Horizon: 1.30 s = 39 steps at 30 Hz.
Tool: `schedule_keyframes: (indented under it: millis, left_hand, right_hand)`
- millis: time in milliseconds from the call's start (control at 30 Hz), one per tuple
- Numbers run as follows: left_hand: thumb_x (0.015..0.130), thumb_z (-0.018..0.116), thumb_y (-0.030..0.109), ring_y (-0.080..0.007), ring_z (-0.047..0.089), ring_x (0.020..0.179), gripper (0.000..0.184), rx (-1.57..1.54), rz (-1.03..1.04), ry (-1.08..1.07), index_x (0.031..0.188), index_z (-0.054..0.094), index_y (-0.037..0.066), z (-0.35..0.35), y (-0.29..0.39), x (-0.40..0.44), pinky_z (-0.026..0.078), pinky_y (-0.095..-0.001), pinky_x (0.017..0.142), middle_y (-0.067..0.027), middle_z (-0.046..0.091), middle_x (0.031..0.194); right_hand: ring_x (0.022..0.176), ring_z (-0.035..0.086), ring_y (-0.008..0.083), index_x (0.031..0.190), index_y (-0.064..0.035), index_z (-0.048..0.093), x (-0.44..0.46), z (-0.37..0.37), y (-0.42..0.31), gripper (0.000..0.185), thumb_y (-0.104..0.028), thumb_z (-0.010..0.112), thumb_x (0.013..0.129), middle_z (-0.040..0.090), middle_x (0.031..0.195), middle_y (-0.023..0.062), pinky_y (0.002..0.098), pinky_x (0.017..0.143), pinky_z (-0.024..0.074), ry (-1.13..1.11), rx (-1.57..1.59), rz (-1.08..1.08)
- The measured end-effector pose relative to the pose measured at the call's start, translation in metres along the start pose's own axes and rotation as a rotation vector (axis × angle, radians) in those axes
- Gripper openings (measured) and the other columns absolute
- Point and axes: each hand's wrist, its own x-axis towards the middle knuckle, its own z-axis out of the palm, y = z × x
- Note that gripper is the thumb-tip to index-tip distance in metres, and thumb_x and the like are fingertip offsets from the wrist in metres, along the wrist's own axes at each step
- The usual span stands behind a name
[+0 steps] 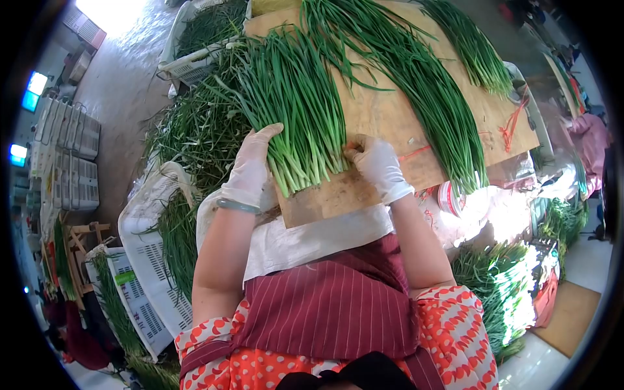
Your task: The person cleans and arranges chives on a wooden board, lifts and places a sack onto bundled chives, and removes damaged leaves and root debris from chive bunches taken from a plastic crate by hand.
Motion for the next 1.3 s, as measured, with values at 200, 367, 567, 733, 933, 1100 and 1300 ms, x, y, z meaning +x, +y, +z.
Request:
schedule_keyframes:
  millis: [200, 367, 567, 733, 933, 1100, 1300]
  left_hand:
    - [0.082, 0.059, 0.013, -0.0217, 0.060, 0.076, 0.018, 0.077, 0.033, 0.016, 0.097, 0.058, 0.003, 0.000, 0.003, 0.004, 0.053, -0.0383, 0.071, -0.0084, 0.061, 0.091]
    - [0.085, 0.058, 0.027, -0.0263, 0.061, 0.088, 0.035, -0.212, -0.120, -0.139, 0.108, 0.053, 0.002, 0.005, 0.020, -0.012, 0.051, -0.0419, 0.079, -0.0131, 0.060, 0.102]
    - [0.083, 0.060, 0.037, -0.0289, 0.057, 0.099, 0.049, -0.429, -0.099, -0.292, 0.119, 0.050, 0.006, -0.011, 0.016, -0.034, 0.047, -0.0440, 0.087, -0.0114, 0.057, 0.116]
    - [0.080, 0.065, 0.030, -0.0261, 0.057, 0.099, 0.048, -0.510, -0.022, -0.221, 0.120, 0.050, 0.006, -0.023, -0.006, -0.031, 0.046, -0.0369, 0.089, -0.0103, 0.057, 0.115]
    - [0.084, 0.059, 0.035, -0.0254, 0.058, 0.096, 0.044, -0.455, 0.010, -0.028, 0.114, 0.051, 0.004, 0.010, 0.015, -0.059, 0.047, -0.0404, 0.086, -0.0118, 0.058, 0.108]
    - [0.082, 0.064, 0.026, -0.0281, 0.055, 0.099, 0.042, -0.550, -0.082, -0.030, 0.116, 0.051, 0.005, 0.016, 0.021, -0.075, 0.047, -0.0453, 0.084, -0.0125, 0.057, 0.111]
    - [0.080, 0.066, 0.019, -0.0272, 0.055, 0.102, 0.041, -0.635, -0.146, -0.084, 0.116, 0.052, 0.007, 0.007, 0.002, -0.070, 0.045, -0.0432, 0.087, -0.0111, 0.057, 0.111]
  right_hand:
    - [0.080, 0.061, 0.0341, 0.102, 0.0009, 0.058, 0.024, -0.004, -0.012, 0.043, -0.037, 0.055, 0.082, 0.064, 0.088, 0.0182, 0.0398, 0.071, 0.0479, 0.448, -0.052, -0.056]
    - [0.094, 0.059, 0.0369, 0.110, 0.0093, 0.050, 0.058, 0.026, -0.065, 0.084, -0.054, 0.073, 0.059, 0.061, 0.096, 0.0274, 0.0385, 0.083, 0.0454, 0.008, 0.412, -0.079]
    - [0.097, 0.059, 0.0303, 0.125, 0.0086, 0.028, 0.038, 0.068, -0.094, 0.102, -0.035, 0.084, 0.052, 0.058, 0.106, 0.0226, 0.0327, 0.085, 0.0454, -0.075, 0.496, -0.218]
    - [0.101, 0.057, 0.0316, 0.129, 0.0086, 0.023, 0.006, 0.048, -0.109, 0.106, -0.032, 0.084, 0.052, 0.056, 0.109, 0.0231, 0.0326, 0.085, 0.0451, -0.187, 0.422, -0.152]
    - [0.097, 0.059, 0.0260, 0.131, 0.0044, 0.028, 0.013, 0.035, -0.109, 0.102, -0.032, 0.084, 0.053, 0.060, 0.105, 0.0180, 0.0307, 0.084, 0.0454, -0.197, 0.394, -0.118]
    - [0.098, 0.059, 0.0239, 0.131, 0.0064, 0.027, 0.020, 0.025, -0.109, 0.107, -0.038, 0.084, 0.053, 0.060, 0.105, 0.0186, 0.0296, 0.083, 0.0448, -0.333, 0.479, -0.190]
    - [0.104, 0.056, 0.0311, 0.137, 0.0022, 0.018, 0.003, 0.020, -0.108, 0.114, -0.038, 0.084, 0.053, 0.057, 0.109, 0.0232, 0.0324, 0.085, 0.0439, -0.309, 0.241, -0.174]
